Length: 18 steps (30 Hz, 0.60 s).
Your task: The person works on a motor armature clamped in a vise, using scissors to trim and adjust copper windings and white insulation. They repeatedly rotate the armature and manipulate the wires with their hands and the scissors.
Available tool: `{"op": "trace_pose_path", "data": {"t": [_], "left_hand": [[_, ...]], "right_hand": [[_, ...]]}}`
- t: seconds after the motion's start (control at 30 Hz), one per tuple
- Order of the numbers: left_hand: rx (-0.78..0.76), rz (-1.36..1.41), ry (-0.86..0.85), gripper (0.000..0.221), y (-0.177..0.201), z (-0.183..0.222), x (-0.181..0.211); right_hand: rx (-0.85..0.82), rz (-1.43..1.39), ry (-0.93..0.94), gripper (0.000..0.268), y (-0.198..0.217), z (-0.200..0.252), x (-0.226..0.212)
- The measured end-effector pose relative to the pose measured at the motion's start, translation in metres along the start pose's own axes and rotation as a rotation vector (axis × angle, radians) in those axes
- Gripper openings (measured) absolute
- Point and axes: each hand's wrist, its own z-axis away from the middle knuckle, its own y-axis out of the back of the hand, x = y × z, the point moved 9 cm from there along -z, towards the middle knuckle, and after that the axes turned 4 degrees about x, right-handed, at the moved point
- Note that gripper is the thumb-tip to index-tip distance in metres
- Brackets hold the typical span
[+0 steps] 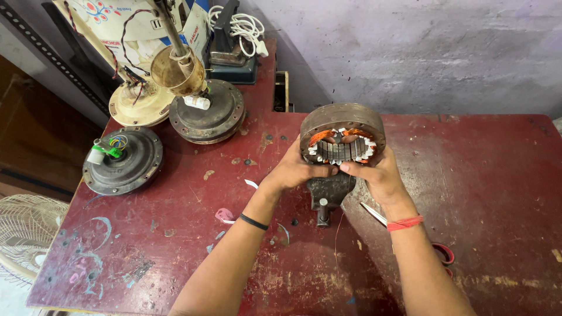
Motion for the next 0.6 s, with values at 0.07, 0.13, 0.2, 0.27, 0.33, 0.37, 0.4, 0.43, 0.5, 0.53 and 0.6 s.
{"op": "trace_pose_path", "data": {"t": [0.07, 0.13, 0.2, 0.27, 0.33, 0.37, 0.4, 0.43, 0.5, 0.53, 0.6], "left_hand": [[-0.015, 0.031, 0.016, 0.076, 0.000, 0.000, -0.002], [-0.029, 0.068, 0.034, 0.073, -0.001, 0.000, -0.005], [-0.038, 0.108, 0.051, 0.069, -0.001, 0.001, -0.006], [-0.036, 0.076, 0.045, 0.068, -0.001, 0.003, -0.005], [-0.009, 0.020, 0.045, 0.069, 0.001, 0.004, -0.004], [0.016, -0.020, 0.049, 0.071, 0.003, 0.004, -0.003], [0.040, -0.060, 0.052, 0.074, 0.005, 0.003, -0.002], [0.023, -0.062, 0.021, 0.070, 0.004, 0.004, 0.002], [-0.012, -0.066, -0.042, 0.063, 0.001, 0.007, 0.011], [-0.009, -0.047, -0.023, 0.063, 0.001, 0.007, 0.011], [-0.004, -0.009, 0.017, 0.063, 0.001, 0.007, 0.010]], "right_hand": [[-0.009, -0.002, -0.001, 0.056, 0.000, 0.002, 0.001], [-0.025, -0.022, -0.018, 0.058, 0.000, 0.002, 0.002], [-0.045, -0.034, -0.039, 0.059, 0.000, 0.002, 0.004], [-0.069, -0.038, -0.061, 0.060, -0.001, 0.001, 0.005], [-0.082, -0.055, -0.067, 0.059, -0.001, 0.001, 0.006], [-0.088, -0.062, -0.069, 0.059, -0.001, 0.001, 0.006], [-0.095, -0.061, -0.064, 0.059, 0.000, 0.001, 0.006], [-0.103, -0.061, -0.059, 0.059, -0.001, 0.001, 0.006], [-0.112, -0.066, -0.049, 0.058, -0.001, 0.002, 0.007], [-0.113, -0.073, -0.045, 0.057, -0.001, 0.003, 0.007], [-0.114, -0.080, -0.033, 0.057, -0.001, 0.003, 0.007]]}}
